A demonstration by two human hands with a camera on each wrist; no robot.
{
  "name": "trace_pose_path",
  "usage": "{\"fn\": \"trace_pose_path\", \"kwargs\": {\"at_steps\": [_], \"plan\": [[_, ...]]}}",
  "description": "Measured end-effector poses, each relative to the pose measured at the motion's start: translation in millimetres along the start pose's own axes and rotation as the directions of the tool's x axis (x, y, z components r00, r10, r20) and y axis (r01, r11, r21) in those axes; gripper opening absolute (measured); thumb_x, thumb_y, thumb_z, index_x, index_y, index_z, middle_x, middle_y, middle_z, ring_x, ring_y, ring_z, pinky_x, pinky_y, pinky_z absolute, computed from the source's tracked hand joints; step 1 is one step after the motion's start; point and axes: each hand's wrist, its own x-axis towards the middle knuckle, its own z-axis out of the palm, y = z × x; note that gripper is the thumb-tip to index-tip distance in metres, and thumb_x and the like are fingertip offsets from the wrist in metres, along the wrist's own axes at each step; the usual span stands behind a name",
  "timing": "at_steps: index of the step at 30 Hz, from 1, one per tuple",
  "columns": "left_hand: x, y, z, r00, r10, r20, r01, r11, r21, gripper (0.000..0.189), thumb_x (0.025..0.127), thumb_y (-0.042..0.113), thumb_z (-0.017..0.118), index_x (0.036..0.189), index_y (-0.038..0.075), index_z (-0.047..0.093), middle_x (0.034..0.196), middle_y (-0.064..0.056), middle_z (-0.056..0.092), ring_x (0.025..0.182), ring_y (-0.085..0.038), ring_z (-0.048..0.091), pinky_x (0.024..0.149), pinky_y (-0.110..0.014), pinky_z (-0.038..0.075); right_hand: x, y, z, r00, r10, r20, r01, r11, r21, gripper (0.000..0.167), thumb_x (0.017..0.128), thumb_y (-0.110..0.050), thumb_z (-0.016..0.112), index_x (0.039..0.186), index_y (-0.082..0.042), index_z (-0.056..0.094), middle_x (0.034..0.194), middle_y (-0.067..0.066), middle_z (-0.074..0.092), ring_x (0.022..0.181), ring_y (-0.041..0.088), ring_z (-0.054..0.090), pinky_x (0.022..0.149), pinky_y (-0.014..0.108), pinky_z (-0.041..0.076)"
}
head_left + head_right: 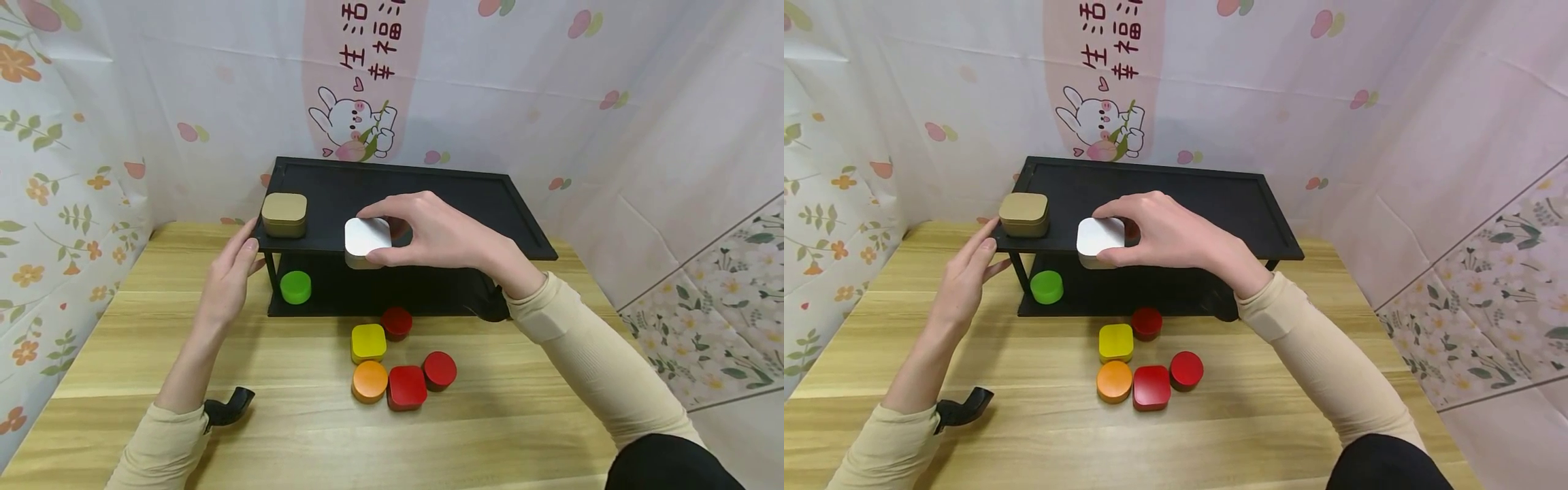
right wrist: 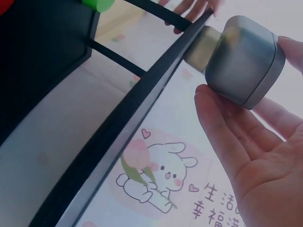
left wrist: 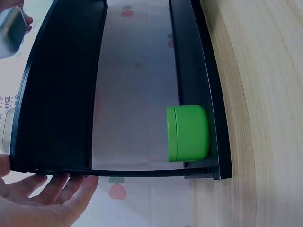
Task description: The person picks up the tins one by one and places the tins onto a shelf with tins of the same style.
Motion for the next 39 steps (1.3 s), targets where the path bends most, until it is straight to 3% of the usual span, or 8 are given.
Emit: {"fn": "trace_pose_path", "kwargs": {"at_steps": [8, 19, 39], "plan": [[0.6, -0.5, -1.1, 1.0, 0.003, 0.005, -0.003, 1.0, -0.009, 0.056, 0.113, 0.039, 0.031, 0.164, 0.019, 0.028, 0.171, -0.006, 0.028, 0.153, -0.032, 0.036, 0.119, -0.058, 0.041, 16.9, 5.3, -3.2, 0.999, 0.032, 0.011, -0.032, 0.999, -0.011, 0.052, 0.09, -0.034, 0.078, 0.136, -0.014, 0.066, 0.129, 0.002, 0.069, 0.098, 0.015, 0.067, 0.088, 0.027, 0.061], [0.1, 1.2, -1.1, 1.0, 0.0, 0.012, 0.0, 1.0, -0.011, 0.056, 0.113, 0.039, 0.032, 0.164, 0.018, 0.027, 0.171, -0.005, 0.027, 0.153, -0.031, 0.036, 0.119, -0.059, 0.04, 30.3, 18.0, -5.2, 0.998, 0.056, 0.006, -0.056, 0.998, 0.003, 0.049, 0.09, -0.034, 0.077, 0.134, -0.014, 0.068, 0.116, 0.001, 0.072, 0.09, 0.019, 0.066, 0.081, 0.03, 0.059], [-0.1, 0.0, -0.4, 1.0, 0.002, 0.005, -0.002, 1.0, 0.0, 0.057, 0.113, 0.039, 0.032, 0.164, 0.015, 0.027, 0.171, -0.007, 0.026, 0.153, -0.032, 0.036, 0.119, -0.058, 0.04, 41.8, 37.5, -1.8, 0.994, 0.1, 0.04, -0.101, 0.995, 0.021, 0.053, 0.092, -0.036, 0.076, 0.139, -0.014, 0.066, 0.12, 0.004, 0.072, 0.095, 0.019, 0.062, 0.083, 0.029, 0.055]]}}
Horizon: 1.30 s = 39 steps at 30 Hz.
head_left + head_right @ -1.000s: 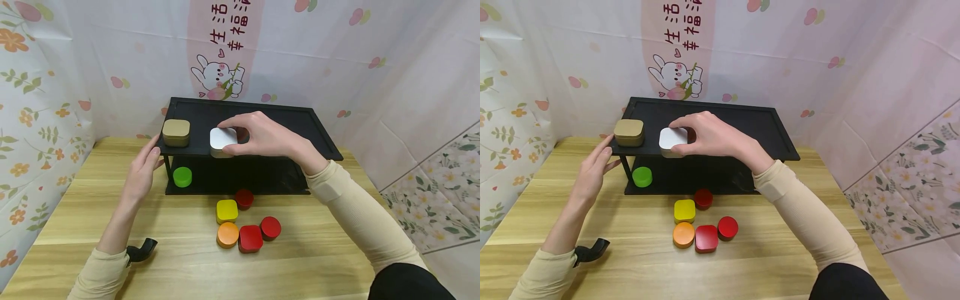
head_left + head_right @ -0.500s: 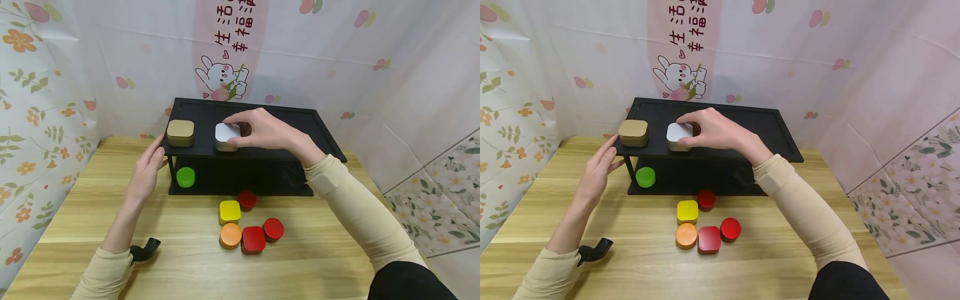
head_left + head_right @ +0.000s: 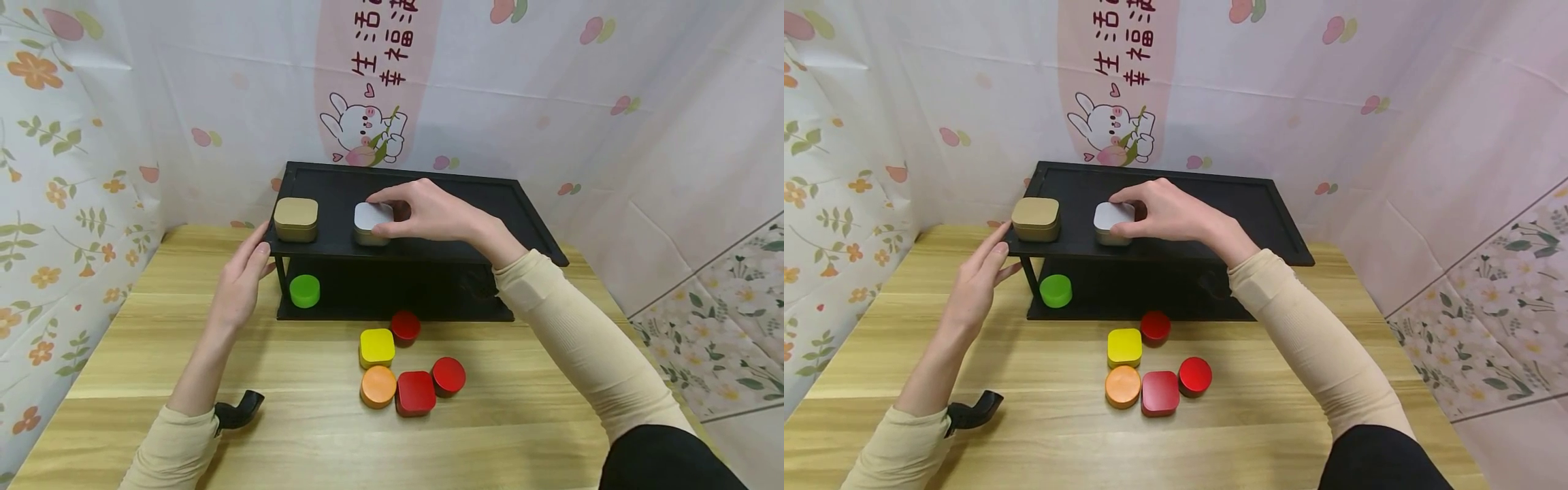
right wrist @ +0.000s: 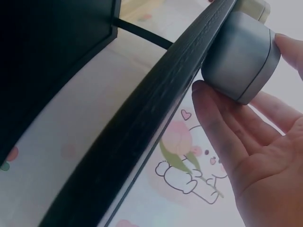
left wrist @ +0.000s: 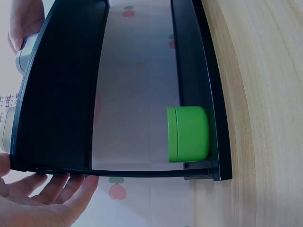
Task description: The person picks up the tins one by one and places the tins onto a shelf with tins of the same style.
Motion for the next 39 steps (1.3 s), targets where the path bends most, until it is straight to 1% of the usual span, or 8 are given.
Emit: {"fn": "trace_pose_path", "kwargs": {"at_steps": [6, 14, 22, 25, 28, 31, 35, 39], "plan": [[-0.5, -1.0, 1.5, 1.0, -0.003, -0.004, 0.003, 1.0, -0.012, 0.057, 0.113, 0.04, 0.032, 0.164, 0.016, 0.027, 0.171, -0.006, 0.027, 0.153, -0.031, 0.035, 0.12, -0.058, 0.04, 1.5, 4.0, 0.1, 1.0, -0.008, 0.018, 0.008, 1.0, 0.014, 0.054, 0.092, -0.035, 0.076, 0.14, -0.015, 0.065, 0.124, 0.004, 0.071, 0.099, 0.019, 0.063, 0.088, 0.031, 0.056], [-0.7, -1.6, 2.2, 1.0, -0.004, -0.008, 0.004, 1.0, -0.015, 0.057, 0.113, 0.041, 0.032, 0.164, 0.017, 0.028, 0.171, -0.005, 0.028, 0.153, -0.029, 0.036, 0.12, -0.057, 0.041, 2.5, 6.6, 0.3, 0.999, -0.006, 0.037, 0.005, 1.0, 0.006, 0.055, 0.094, -0.036, 0.075, 0.143, -0.015, 0.062, 0.129, 0.005, 0.069, 0.103, 0.02, 0.063, 0.093, 0.033, 0.057], [-0.4, -0.6, 2.2, 1.0, -0.002, -0.007, 0.002, 1.0, -0.023, 0.056, 0.113, 0.04, 0.032, 0.164, 0.018, 0.029, 0.171, -0.005, 0.029, 0.152, -0.029, 0.037, 0.12, -0.058, 0.04, 2.4, 8.0, 1.5, 0.999, 0.0, 0.044, 0.0, 1.0, 0.006, 0.055, 0.096, -0.036, 0.073, 0.145, -0.015, 0.06, 0.132, 0.006, 0.067, 0.106, 0.021, 0.062, 0.095, 0.033, 0.057], [-0.2, -0.3, 2.5, 1.0, -0.001, -0.008, 0.001, 1.0, -0.022, 0.056, 0.113, 0.04, 0.032, 0.164, 0.019, 0.029, 0.17, -0.005, 0.029, 0.152, -0.029, 0.037, 0.12, -0.057, 0.04, 1.5, 8.0, 0.7, 0.999, 0.006, 0.05, -0.007, 1.0, 0.006, 0.058, 0.095, -0.037, 0.074, 0.147, -0.016, 0.059, 0.134, 0.005, 0.066, 0.108, 0.021, 0.062, 0.096, 0.034, 0.057], [-0.1, -0.5, 3.2, 1.0, 0.002, -0.011, -0.002, 1.0, -0.016, 0.056, 0.113, 0.041, 0.032, 0.164, 0.018, 0.029, 0.17, -0.005, 0.03, 0.151, -0.029, 0.038, 0.12, -0.057, 0.041, -0.8, 8.5, -0.8, 0.998, 0.025, 0.051, -0.025, 1.0, 0.009, 0.066, 0.093, -0.04, 0.076, 0.151, -0.018, 0.054, 0.139, 0.004, 0.064, 0.112, 0.021, 0.061, 0.101, 0.036, 0.057], [0.1, -0.5, 3.8, 1.0, 0.0, -0.013, 0.0, 1.0, -0.007, 0.057, 0.112, 0.042, 0.032, 0.164, 0.018, 0.029, 0.17, -0.006, 0.031, 0.151, -0.028, 0.039, 0.12, -0.056, 0.042, -3.6, 8.5, -2.9, 0.999, 0.032, 0.042, -0.033, 0.999, 0.021, 0.071, 0.092, -0.041, 0.077, 0.154, -0.02, 0.05, 0.143, 0.004, 0.063, 0.118, 0.02, 0.061, 0.104, 0.037, 0.057], [0.4, -0.1, 3.7, 1.0, -0.005, -0.014, 0.005, 1.0, -0.002, 0.058, 0.112, 0.042, 0.032, 0.164, 0.017, 0.028, 0.17, -0.006, 0.031, 0.151, -0.029, 0.039, 0.12, -0.056, 0.042, -8.2, 9.3, -5.0, 1.0, 0.021, 0.008, -0.021, 0.999, 0.045, 0.069, 0.093, -0.038, 0.077, 0.154, -0.021, 0.05, 0.141, 0.004, 0.064, 0.122, 0.019, 0.062, 0.106, 0.04, 0.058], [0.2, -0.5, 3.4, 1.0, -0.011, -0.015, 0.011, 1.0, 0.002, 0.057, 0.112, 0.042, 0.032, 0.164, 0.017, 0.028, 0.17, -0.006, 0.03, 0.151, -0.029, 0.038, 0.12, -0.056, 0.042, -14.8, 11.6, -5.9, 0.999, 0.017, -0.035, -0.014, 0.998, 0.063, 0.069, 0.093, -0.037, 0.077, 0.154, -0.02, 0.05, 0.142, 0.004, 0.064, 0.124, 0.018, 0.063, 0.106, 0.043, 0.057]]}}
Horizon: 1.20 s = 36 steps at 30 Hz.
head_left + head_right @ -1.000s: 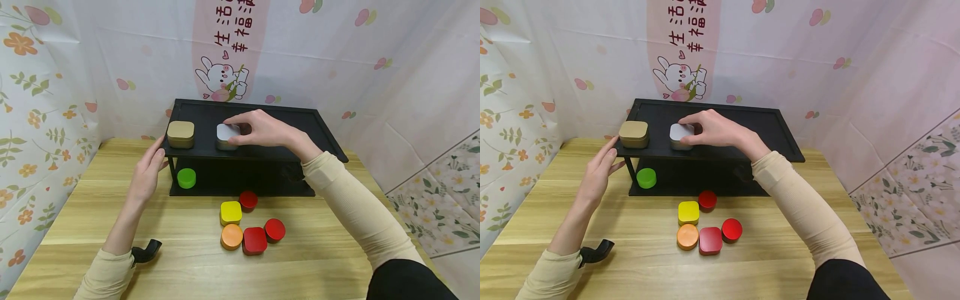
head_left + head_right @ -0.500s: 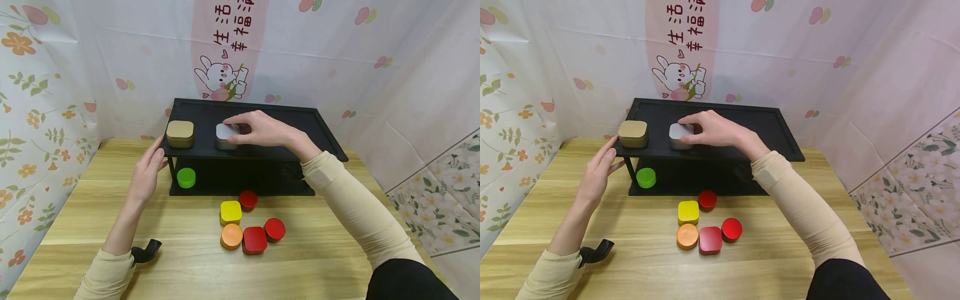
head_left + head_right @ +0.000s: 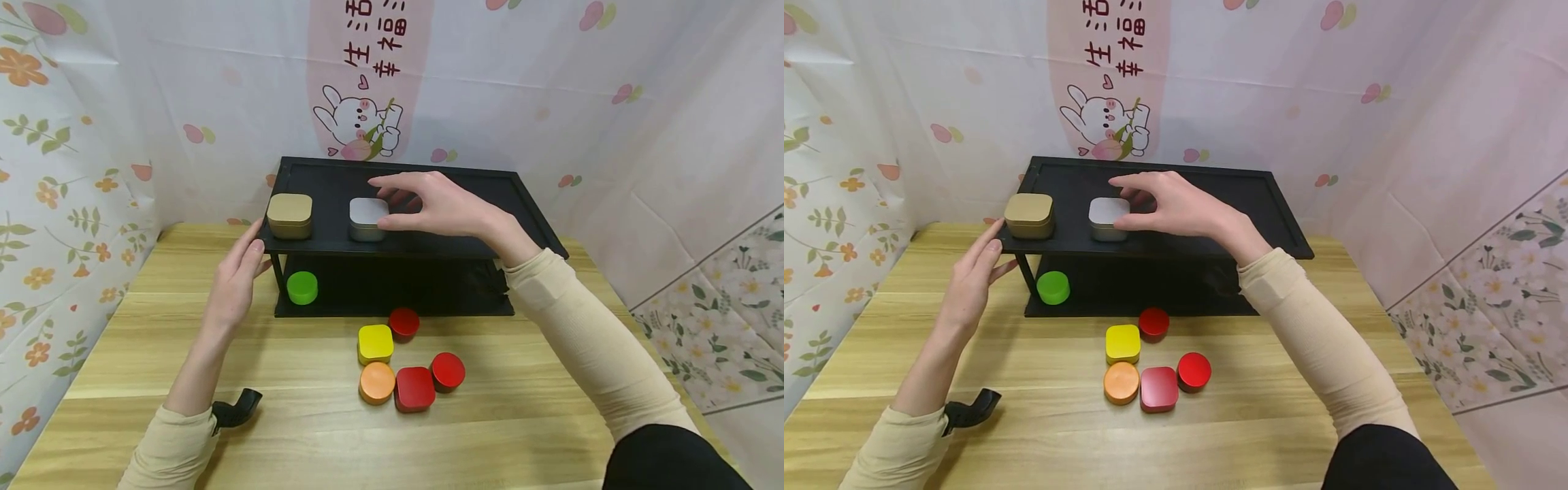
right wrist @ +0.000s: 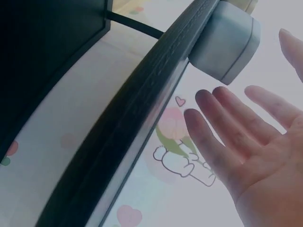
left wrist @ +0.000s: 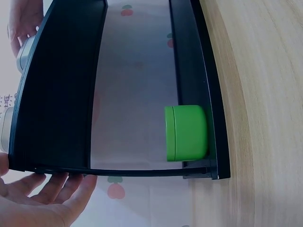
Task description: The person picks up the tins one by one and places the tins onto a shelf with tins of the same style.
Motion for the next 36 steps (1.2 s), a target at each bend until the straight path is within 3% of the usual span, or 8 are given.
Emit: {"fn": "trace_pose_path", "kwargs": {"at_steps": [11, 17, 24, 31, 36], "plan": [[-0.4, -0.3, -1.5, 1.0, -0.009, -0.002, 0.009, 1.0, 0.0, 0.056, 0.112, 0.042, 0.031, 0.164, 0.021, 0.027, 0.17, -0.007, 0.03, 0.151, -0.03, 0.039, 0.12, -0.056, 0.042, -28.2, -2.4, -5.3, 0.994, -0.016, -0.108, 0.014, 1.0, -0.018, 0.073, 0.091, -0.038, 0.079, 0.155, -0.026, 0.047, 0.147, 0.003, 0.06, 0.125, 0.018, 0.062, 0.107, 0.044, 0.056], [0.6, 0.3, -4.0, 1.0, -0.004, -0.003, 0.004, 1.0, 0.01, 0.056, 0.112, 0.042, 0.031, 0.164, 0.021, 0.028, 0.17, -0.008, 0.03, 0.151, -0.031, 0.04, 0.119, -0.055, 0.043, -44.5, -4.5, -7.7, 0.989, -0.029, -0.148, 0.025, 0.999, -0.029, 0.073, 0.09, -0.037, 0.08, 0.155, -0.028, 0.048, 0.147, 0.001, 0.059, 0.126, 0.02, 0.062, 0.101, 0.046, 0.058], [0.9, -0.3, -5.3, 1.0, 0.001, -0.004, -0.001, 1.0, 0.03, 0.056, 0.112, 0.043, 0.032, 0.164, 0.022, 0.028, 0.17, -0.008, 0.031, 0.15, -0.03, 0.041, 0.116, -0.041, 0.049, -62.5, -3.8, -3.0, 0.982, -0.055, -0.182, 0.047, 0.998, -0.05, 0.071, 0.089, -0.035, 0.082, 0.153, -0.027, 0.051, 0.147, 0.0, 0.06, 0.121, 0.02, 0.064, 0.098, 0.041, 0.059], [1.1, -1.1, -3.7, 1.0, -0.001, 0.004, 0.001, 1.0, 0.031, 0.056, 0.112, 0.042, 0.032, 0.164, 0.022, 0.028, 0.169, -0.008, 0.032, 0.15, -0.029, 0.041, 0.116, -0.038, 0.049, -79.9, -1.1, 3.8, 0.977, -0.063, -0.206, 0.057, 0.998, -0.032, 0.067, 0.09, -0.032, 0.081, 0.151, -0.026, 0.053, 0.147, 0.0, 0.06, 0.12, 0.021, 0.065, 0.102, 0.043, 0.058], [1.5, -1.7, -1.9, 1.0, 0.004, 0.006, -0.004, 1.0, 0.022, 0.055, 0.112, 0.042, 0.033, 0.164, 0.022, 0.029, 0.169, -0.008, 0.032, 0.15, -0.028, 0.041, 0.112, -0.026, 0.051, -90.9, -1.6, 8.1, 0.973, -0.069, -0.222, 0.066, 0.998, -0.02, 0.065, 0.091, -0.03, 0.081, 0.149, -0.026, 0.054, 0.146, -0.003, 0.06, 0.121, 0.02, 0.064, 0.102, 0.042, 0.057]]}}
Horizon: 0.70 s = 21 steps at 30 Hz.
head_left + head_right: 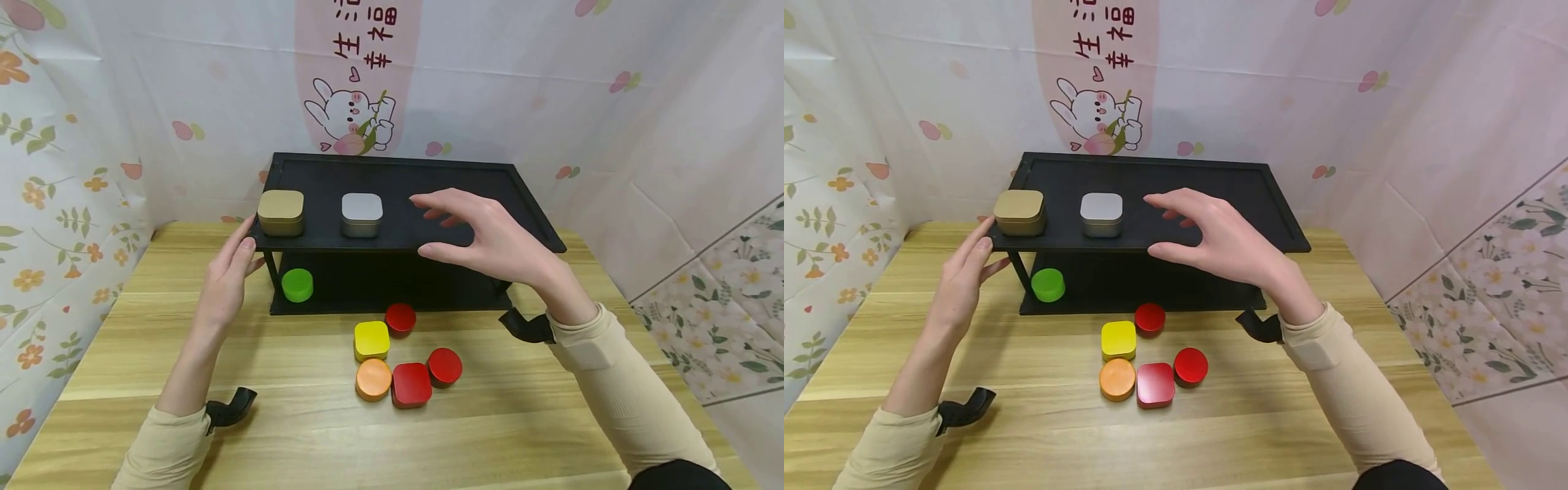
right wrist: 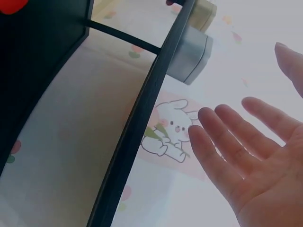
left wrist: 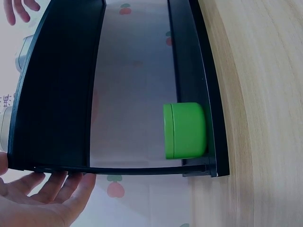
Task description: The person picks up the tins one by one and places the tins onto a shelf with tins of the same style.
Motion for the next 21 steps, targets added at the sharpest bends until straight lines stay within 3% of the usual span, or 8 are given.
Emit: {"fn": "trace_pose_path", "kwargs": {"at_steps": [10, 21], "plan": [[0.3, 0.1, 2.8, 1.0, 0.001, 0.004, 0.0, 1.0, -0.022, 0.056, 0.112, 0.043, 0.033, 0.164, 0.021, 0.03, 0.169, -0.007, 0.031, 0.15, -0.024, 0.04, 0.114, -0.03, 0.05, -17.1, -1.1, 7.5, 0.998, -0.058, -0.037, 0.059, 0.998, 0.021, 0.062, 0.089, -0.024, 0.083, 0.146, -0.024, 0.057, 0.142, -0.004, 0.062, 0.121, 0.017, 0.065, 0.102, 0.036, 0.057], [-1.2, 1.0, 2.9, 1.0, 0.001, -0.011, -0.002, 1.0, -0.031, 0.056, 0.112, 0.043, 0.034, 0.163, 0.021, 0.031, 0.169, -0.007, 0.033, 0.149, -0.023, 0.042, 0.105, -0.011, 0.05, -29.6, -1.6, 23.7, 0.997, -0.077, -0.016, 0.078, 0.995, 0.06, 0.06, 0.088, -0.023, 0.084, 0.143, -0.017, 0.059, 0.139, -0.001, 0.064, 0.121, 0.012, 0.063, 0.101, 0.033, 0.057]]}}
